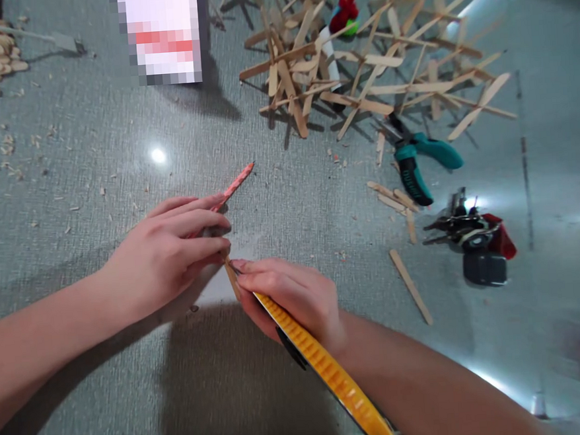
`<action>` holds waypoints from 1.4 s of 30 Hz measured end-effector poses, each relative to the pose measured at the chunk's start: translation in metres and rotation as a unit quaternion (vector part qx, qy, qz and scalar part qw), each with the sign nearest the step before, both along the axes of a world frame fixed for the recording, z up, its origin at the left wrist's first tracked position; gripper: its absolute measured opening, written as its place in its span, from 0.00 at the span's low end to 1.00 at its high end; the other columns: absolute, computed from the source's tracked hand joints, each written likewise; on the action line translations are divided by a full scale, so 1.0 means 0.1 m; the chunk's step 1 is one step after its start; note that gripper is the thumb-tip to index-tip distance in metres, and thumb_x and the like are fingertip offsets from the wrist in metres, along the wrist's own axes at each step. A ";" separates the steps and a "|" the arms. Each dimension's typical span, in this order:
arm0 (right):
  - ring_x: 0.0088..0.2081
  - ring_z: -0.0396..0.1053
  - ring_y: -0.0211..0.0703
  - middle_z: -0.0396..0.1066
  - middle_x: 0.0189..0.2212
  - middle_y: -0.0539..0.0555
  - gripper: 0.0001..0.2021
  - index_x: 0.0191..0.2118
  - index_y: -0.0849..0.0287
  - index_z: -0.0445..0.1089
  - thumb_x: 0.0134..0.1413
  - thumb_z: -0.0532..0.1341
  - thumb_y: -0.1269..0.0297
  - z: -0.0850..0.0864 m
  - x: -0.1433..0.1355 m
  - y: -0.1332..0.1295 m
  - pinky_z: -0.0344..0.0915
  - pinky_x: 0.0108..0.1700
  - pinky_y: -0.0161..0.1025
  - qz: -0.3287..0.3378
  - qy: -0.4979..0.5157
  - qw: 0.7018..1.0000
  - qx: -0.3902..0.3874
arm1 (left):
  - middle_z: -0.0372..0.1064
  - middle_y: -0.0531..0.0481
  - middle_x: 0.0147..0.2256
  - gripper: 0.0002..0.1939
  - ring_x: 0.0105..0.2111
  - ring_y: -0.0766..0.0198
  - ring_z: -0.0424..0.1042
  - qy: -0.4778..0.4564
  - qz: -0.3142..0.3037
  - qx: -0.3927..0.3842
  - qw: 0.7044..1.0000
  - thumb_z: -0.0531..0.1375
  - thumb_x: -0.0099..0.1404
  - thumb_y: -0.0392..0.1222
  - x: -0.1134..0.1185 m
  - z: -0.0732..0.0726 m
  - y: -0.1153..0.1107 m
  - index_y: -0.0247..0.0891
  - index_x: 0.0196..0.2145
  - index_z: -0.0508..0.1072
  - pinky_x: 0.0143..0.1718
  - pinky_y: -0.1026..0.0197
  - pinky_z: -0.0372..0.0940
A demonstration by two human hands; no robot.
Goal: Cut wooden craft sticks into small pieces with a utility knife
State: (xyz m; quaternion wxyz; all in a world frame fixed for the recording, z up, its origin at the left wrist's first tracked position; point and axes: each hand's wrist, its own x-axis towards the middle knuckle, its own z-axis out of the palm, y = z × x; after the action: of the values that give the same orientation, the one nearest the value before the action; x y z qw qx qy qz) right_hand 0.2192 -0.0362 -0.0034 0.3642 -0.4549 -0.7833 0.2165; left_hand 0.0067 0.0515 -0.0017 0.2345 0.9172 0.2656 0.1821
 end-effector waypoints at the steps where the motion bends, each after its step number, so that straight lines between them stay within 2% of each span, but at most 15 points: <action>1: 0.38 0.81 0.43 0.81 0.38 0.55 0.13 0.44 0.54 0.71 0.56 0.65 0.78 0.00 0.00 0.00 0.81 0.39 0.37 0.002 0.002 1.000 -0.004 | 0.76 0.49 0.48 0.12 0.61 0.57 0.67 -0.009 0.003 -0.007 1.000 0.57 0.73 0.38 0.00 -0.01 0.01 0.40 0.36 0.80 0.62 0.53 0.60; 6: 0.37 0.81 0.42 0.81 0.38 0.53 0.14 0.44 0.53 0.71 0.56 0.65 0.79 0.04 0.01 0.04 0.80 0.39 0.35 0.019 0.000 1.000 -0.016 | 0.74 0.50 0.42 0.13 0.51 0.59 0.72 -0.028 0.013 -0.033 0.999 0.58 0.72 0.37 0.00 -0.04 0.05 0.41 0.32 0.80 0.55 0.53 0.62; 11: 0.35 0.80 0.40 0.81 0.34 0.51 0.11 0.42 0.53 0.71 0.59 0.63 0.77 0.11 0.01 0.10 0.79 0.39 0.32 0.039 0.003 0.999 -0.037 | 0.73 0.49 0.43 0.10 0.53 0.55 0.67 -0.015 0.007 0.025 1.000 0.60 0.72 0.41 0.04 -0.06 0.05 0.40 0.33 0.77 0.55 0.49 0.59; 14: 0.36 0.81 0.41 0.81 0.34 0.53 0.10 0.42 0.54 0.72 0.58 0.64 0.77 0.08 0.04 0.09 0.78 0.40 0.33 0.041 0.002 0.999 -0.023 | 0.73 0.51 0.42 0.08 0.53 0.54 0.66 0.006 0.002 0.053 0.999 0.60 0.72 0.42 0.05 -0.08 0.05 0.40 0.34 0.75 0.54 0.48 0.56; 18: 0.38 0.81 0.43 0.82 0.38 0.52 0.11 0.42 0.53 0.73 0.57 0.65 0.76 0.01 0.09 0.05 0.79 0.38 0.35 0.015 0.014 0.999 -0.027 | 0.73 0.54 0.40 0.09 0.49 0.56 0.66 0.000 0.005 0.036 0.999 0.59 0.72 0.43 0.04 -0.11 0.05 0.43 0.33 0.75 0.51 0.49 0.53; 23: 0.37 0.81 0.43 0.82 0.38 0.52 0.11 0.41 0.52 0.73 0.55 0.67 0.76 -0.03 0.09 0.06 0.79 0.37 0.36 -0.009 0.044 0.998 -0.040 | 0.74 0.54 0.39 0.06 0.46 0.56 0.65 -0.018 0.014 0.029 0.999 0.62 0.70 0.42 0.04 -0.15 0.06 0.44 0.33 0.76 0.48 0.50 0.53; 34: 0.38 0.81 0.42 0.82 0.38 0.50 0.10 0.41 0.52 0.73 0.57 0.66 0.75 0.01 0.11 0.08 0.79 0.38 0.35 0.034 0.012 0.998 -0.047 | 0.73 0.54 0.36 0.08 0.46 0.57 0.66 -0.003 0.018 0.061 0.998 0.59 0.72 0.39 0.08 -0.15 0.02 0.41 0.33 0.73 0.49 0.49 0.52; 38: 0.43 0.81 0.44 0.81 0.44 0.51 0.14 0.46 0.50 0.73 0.58 0.66 0.75 0.01 0.19 0.08 0.79 0.41 0.36 0.075 -0.010 0.995 -0.062 | 0.73 0.52 0.35 0.08 0.45 0.56 0.67 0.027 0.018 0.087 0.996 0.58 0.72 0.38 0.09 -0.16 0.03 0.40 0.34 0.72 0.51 0.47 0.53; 42: 0.45 0.80 0.48 0.80 0.46 0.55 0.18 0.52 0.50 0.73 0.59 0.65 0.76 0.03 0.22 0.09 0.80 0.42 0.40 0.103 -0.041 0.993 -0.052 | 0.73 0.53 0.35 0.05 0.47 0.55 0.65 0.036 -0.007 0.075 0.997 0.60 0.70 0.38 0.09 -0.16 0.04 0.41 0.34 0.73 0.55 0.44 0.52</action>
State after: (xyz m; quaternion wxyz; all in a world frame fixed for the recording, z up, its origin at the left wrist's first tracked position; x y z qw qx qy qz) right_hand 0.2412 -0.0268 -0.0001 0.2837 -0.3990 -0.8276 0.2746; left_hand 0.0154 0.0558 -0.0178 0.1571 0.9400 0.2527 0.1668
